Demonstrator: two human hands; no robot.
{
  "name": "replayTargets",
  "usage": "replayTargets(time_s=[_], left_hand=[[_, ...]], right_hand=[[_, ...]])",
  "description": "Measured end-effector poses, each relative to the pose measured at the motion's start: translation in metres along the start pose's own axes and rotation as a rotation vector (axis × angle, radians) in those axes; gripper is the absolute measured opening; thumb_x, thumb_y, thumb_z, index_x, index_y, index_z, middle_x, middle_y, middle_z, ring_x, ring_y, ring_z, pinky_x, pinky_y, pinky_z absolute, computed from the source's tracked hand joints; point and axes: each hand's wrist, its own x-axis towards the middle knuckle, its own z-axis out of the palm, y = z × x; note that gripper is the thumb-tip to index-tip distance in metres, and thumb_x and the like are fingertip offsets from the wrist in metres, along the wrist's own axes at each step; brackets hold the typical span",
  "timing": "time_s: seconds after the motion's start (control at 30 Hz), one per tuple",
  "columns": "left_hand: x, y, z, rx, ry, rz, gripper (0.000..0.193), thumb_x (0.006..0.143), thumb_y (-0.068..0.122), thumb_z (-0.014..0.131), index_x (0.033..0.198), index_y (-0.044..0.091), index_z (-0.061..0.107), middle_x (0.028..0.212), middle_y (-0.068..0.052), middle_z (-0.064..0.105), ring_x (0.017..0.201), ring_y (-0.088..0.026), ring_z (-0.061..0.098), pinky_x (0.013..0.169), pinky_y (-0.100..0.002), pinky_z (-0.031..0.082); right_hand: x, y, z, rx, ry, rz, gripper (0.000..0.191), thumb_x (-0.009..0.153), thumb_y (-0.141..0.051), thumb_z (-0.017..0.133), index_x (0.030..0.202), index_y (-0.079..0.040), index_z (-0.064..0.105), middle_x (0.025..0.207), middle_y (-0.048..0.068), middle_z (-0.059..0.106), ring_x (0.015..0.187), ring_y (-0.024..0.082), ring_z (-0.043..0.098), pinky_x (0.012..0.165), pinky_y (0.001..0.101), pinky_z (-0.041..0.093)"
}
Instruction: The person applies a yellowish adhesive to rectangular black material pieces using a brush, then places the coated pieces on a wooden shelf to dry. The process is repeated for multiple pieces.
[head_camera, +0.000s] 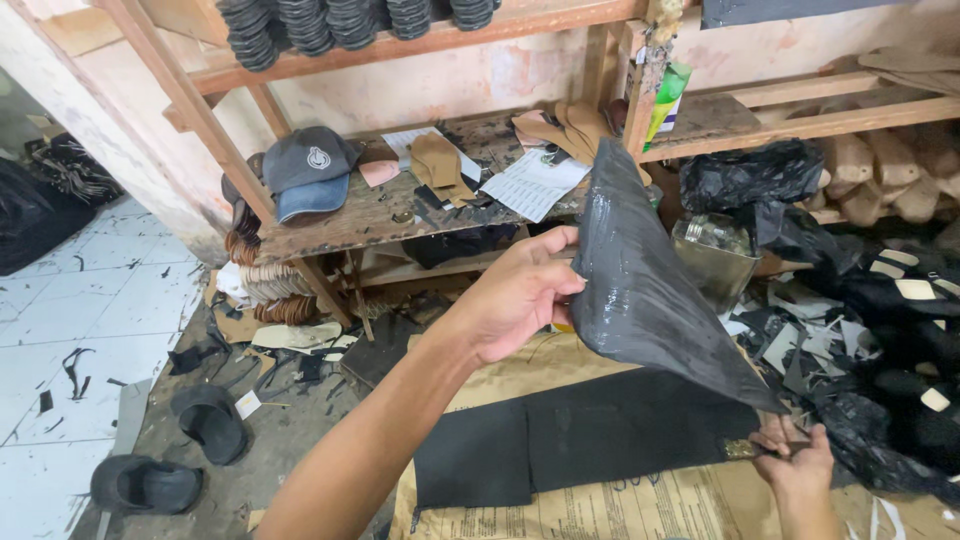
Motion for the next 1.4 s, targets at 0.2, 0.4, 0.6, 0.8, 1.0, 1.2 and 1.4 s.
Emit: replayTargets(time_s=[0.2,0.4,0.6,0.8,1.0,1.2,1.4], left_hand=[[-0.003,-0.020,-0.032,0.002,0.137,-0.059,0.043,0.092,-0.003,0.049,0.134,0.003,0.051,0.113,-0.010,0.070,0.094,-0.019,0.072,0.087,-0.041,0.062],[-0.006,-0.034,-0.048,-0.132,0.103,-0.010,0.047,0.091,-0.005,0.052,0.137,0.004,0.052,0.120,-0.009,0.070,0.102,-0.018,0.072,0.092,-0.040,0.060],[-0.041,-0.019,-0.056,-0.010,0.210,-0.021,0.049,0.091,-0.004,0.051,0.140,0.000,0.050,0.120,-0.012,0.070,0.101,-0.017,0.071,0.091,-0.036,0.060],[-0.062,-0.027,-0.068,-0.121,0.319,-0.040,0.055,0.087,-0.004,0.050,0.142,-0.002,0.048,0.126,-0.014,0.068,0.101,-0.017,0.072,0.091,-0.033,0.061],[-0.095,-0.010,-0.101,-0.086,0.309,-0.022,0.058,0.090,-0.003,0.053,0.148,-0.005,0.044,0.129,-0.015,0.069,0.097,-0.016,0.071,0.083,-0.032,0.060],[-0.117,0.014,-0.141,0.251,0.295,-0.254,0.065,0.086,-0.002,0.053,0.150,0.011,0.045,0.113,-0.005,0.070,0.084,-0.011,0.069,0.071,-0.030,0.059],[-0.094,0.024,-0.148,0.545,0.245,-0.358,0.072,0.088,0.000,0.050,0.155,0.019,0.032,0.105,-0.008,0.068,0.082,-0.017,0.069,0.065,-0.041,0.065]], right_hand=[[0.013,-0.032,0.011,-0.201,0.071,-0.179,0.015,0.112,-0.034,0.055,0.108,-0.024,0.065,0.110,-0.002,0.079,0.052,0.004,0.035,0.055,0.0203,0.034],[0.041,-0.025,0.000,-0.274,0.185,0.062,0.040,0.111,-0.044,0.063,0.079,-0.022,0.053,0.070,-0.005,0.052,0.048,0.007,0.031,0.047,0.0236,0.030],[0.053,-0.003,-0.004,-0.065,0.290,0.158,0.042,0.104,-0.050,0.068,0.080,-0.019,0.053,0.065,-0.003,0.044,0.055,0.011,0.041,0.051,0.0261,0.037],[0.046,0.005,-0.010,0.028,0.213,-0.089,0.021,0.102,-0.039,0.064,0.106,-0.020,0.070,0.103,-0.004,0.075,0.089,0.014,0.066,0.063,0.0287,0.045],[0.050,-0.040,-0.014,-0.315,0.002,-0.075,0.033,0.108,-0.048,0.070,0.099,-0.018,0.061,0.090,0.002,0.063,0.071,0.013,0.057,0.053,0.0267,0.038],[0.061,-0.153,0.039,-1.040,0.023,-0.189,0.023,0.104,-0.033,0.068,0.094,-0.015,0.059,0.071,0.003,0.060,0.053,0.012,0.044,0.044,0.0295,0.024],[0.079,-0.203,0.120,-1.625,0.165,-0.377,0.031,0.112,-0.036,0.067,0.098,-0.009,0.061,0.070,0.019,0.064,0.042,0.022,0.034,0.033,0.0417,0.022]])
